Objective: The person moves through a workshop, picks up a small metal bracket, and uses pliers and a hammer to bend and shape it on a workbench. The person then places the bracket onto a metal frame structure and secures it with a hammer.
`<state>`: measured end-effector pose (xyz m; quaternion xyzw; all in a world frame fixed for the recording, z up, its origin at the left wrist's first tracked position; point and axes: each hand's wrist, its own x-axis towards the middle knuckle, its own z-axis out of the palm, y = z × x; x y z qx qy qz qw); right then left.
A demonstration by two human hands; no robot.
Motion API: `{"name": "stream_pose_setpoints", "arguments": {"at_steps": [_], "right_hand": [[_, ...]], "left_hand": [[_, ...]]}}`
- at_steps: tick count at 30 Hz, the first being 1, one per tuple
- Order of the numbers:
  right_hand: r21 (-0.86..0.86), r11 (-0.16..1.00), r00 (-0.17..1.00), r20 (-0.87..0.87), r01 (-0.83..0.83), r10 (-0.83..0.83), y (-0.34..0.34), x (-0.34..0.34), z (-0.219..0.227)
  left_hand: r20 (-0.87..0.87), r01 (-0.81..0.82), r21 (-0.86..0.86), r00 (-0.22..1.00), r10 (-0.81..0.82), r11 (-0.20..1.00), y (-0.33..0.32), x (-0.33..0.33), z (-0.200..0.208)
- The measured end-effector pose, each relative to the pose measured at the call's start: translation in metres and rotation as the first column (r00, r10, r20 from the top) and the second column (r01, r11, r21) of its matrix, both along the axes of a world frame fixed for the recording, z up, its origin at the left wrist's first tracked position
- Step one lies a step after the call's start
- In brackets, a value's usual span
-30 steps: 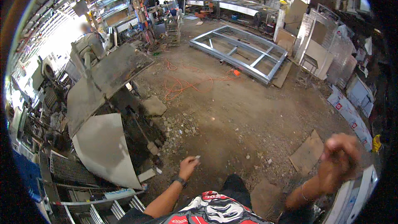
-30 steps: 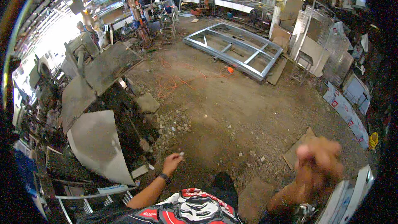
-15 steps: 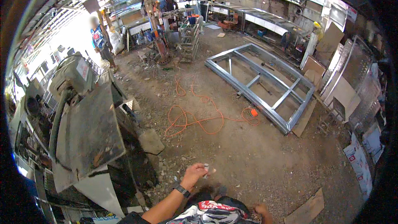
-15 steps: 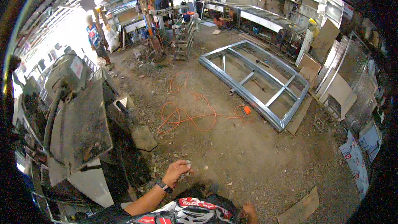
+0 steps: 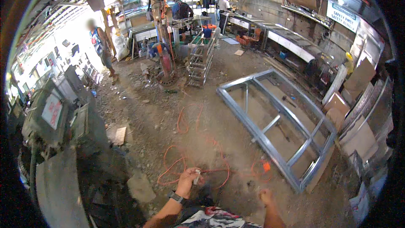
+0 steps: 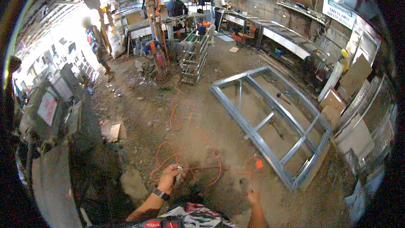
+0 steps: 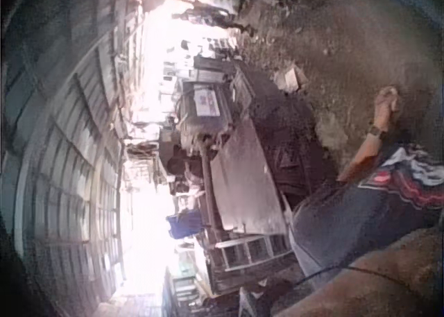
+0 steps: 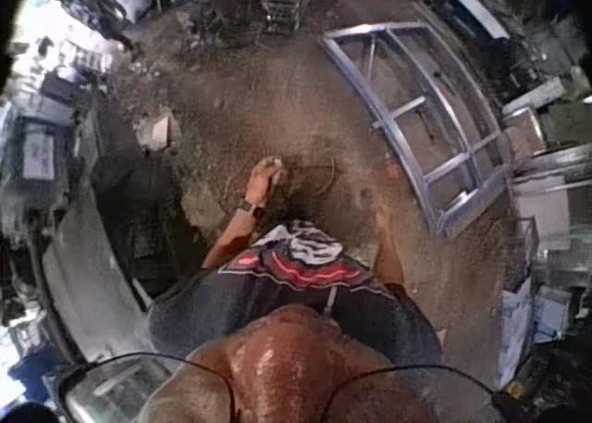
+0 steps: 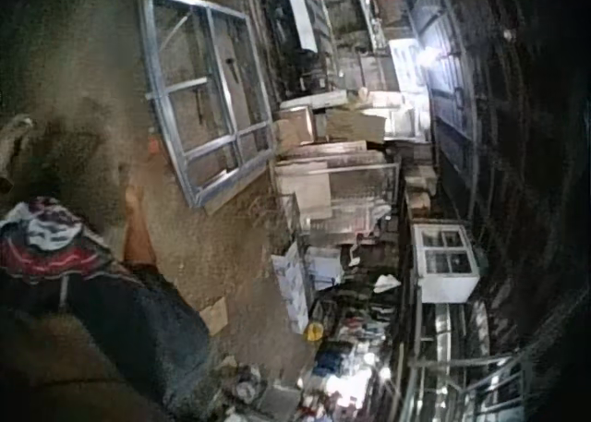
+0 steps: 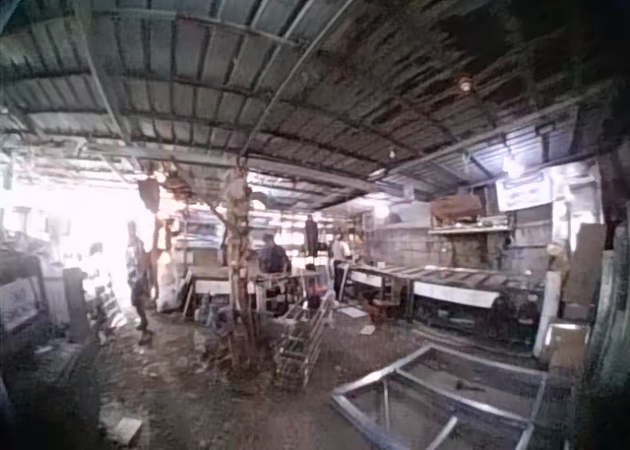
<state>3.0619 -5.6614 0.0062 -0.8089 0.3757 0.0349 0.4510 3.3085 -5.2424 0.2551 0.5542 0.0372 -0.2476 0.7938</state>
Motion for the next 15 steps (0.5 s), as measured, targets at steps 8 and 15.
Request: {"name": "stream_pose_setpoints", "arguments": {"at_steps": [8,15], "right_hand": [[0.552,0.653,0.844,-0.209,0.519,-0.494,-0.041,0.076,-0.075],[0.447,0.795,0.881,-0.420,0.410,-0.219,-0.133,0.334,-0.054]], "left_hand": [[0.009,0.186,-0.144,0.982,-0.187,0.972,-0.141,0.301,0.047],[-0.144,0.023,-0.223,0.988,-0.056,0.975,-0.248,0.541,0.015]]}}
